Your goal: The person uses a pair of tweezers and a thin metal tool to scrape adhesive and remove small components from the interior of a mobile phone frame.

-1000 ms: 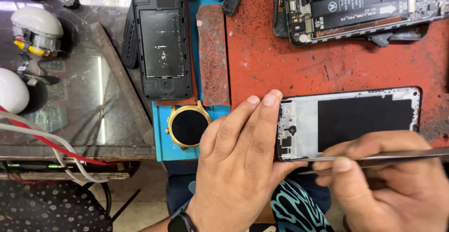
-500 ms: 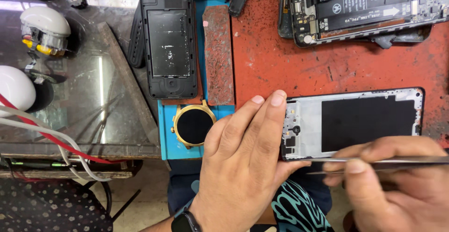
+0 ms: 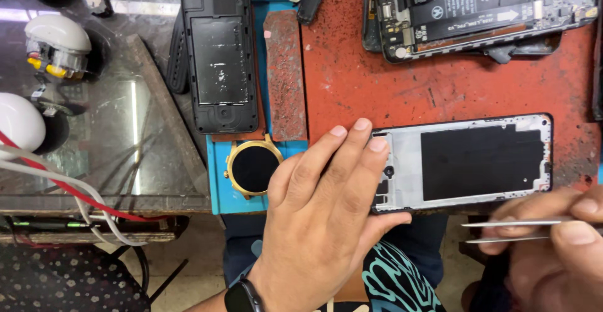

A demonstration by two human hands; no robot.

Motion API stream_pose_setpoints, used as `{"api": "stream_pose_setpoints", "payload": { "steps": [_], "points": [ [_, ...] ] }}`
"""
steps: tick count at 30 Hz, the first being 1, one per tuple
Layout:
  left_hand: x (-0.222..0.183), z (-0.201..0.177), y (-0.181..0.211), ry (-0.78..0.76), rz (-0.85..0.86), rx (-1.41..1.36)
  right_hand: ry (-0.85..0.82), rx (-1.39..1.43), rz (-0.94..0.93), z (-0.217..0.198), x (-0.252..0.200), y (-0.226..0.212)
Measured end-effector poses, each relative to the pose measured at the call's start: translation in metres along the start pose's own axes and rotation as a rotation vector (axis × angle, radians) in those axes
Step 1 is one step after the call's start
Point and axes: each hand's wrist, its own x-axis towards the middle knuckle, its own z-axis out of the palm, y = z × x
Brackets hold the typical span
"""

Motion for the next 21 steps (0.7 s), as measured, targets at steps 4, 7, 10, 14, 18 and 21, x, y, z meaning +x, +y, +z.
{"api": "stream_pose_setpoints", "payload": {
  "steps": [4, 7, 10, 14, 18, 21],
  "points": [
    [0.003, 0.002, 0.001, 0.014, -0.013, 0.003, 0.165, -0.188, -0.035, -0.022, -0.017, 0.006],
    [0.005, 0.005, 0.005, 0.025, -0.035, 0.021, 0.248, -0.474, 0.017, -0.024, -0.006, -0.012],
    [0.008, 0.006, 0.007, 0.062, -0.023, 0.008, 0.177, -0.666, -0.082, -0.017, -0.002, -0.016],
    [0.012, 0.010, 0.005, 0.120, 0.015, -0.012, 0.143, -0.704, -0.144, -0.013, -0.001, -0.018],
    [0.011, 0.013, 0.006, 0.132, 0.020, -0.030, 0.146, -0.718, -0.139, -0.009, 0.002, -0.022],
    [0.011, 0.014, 0.006, 0.137, 0.019, -0.035, 0.182, -0.825, -0.111, -0.002, 0.004, -0.027]
  ]
}}
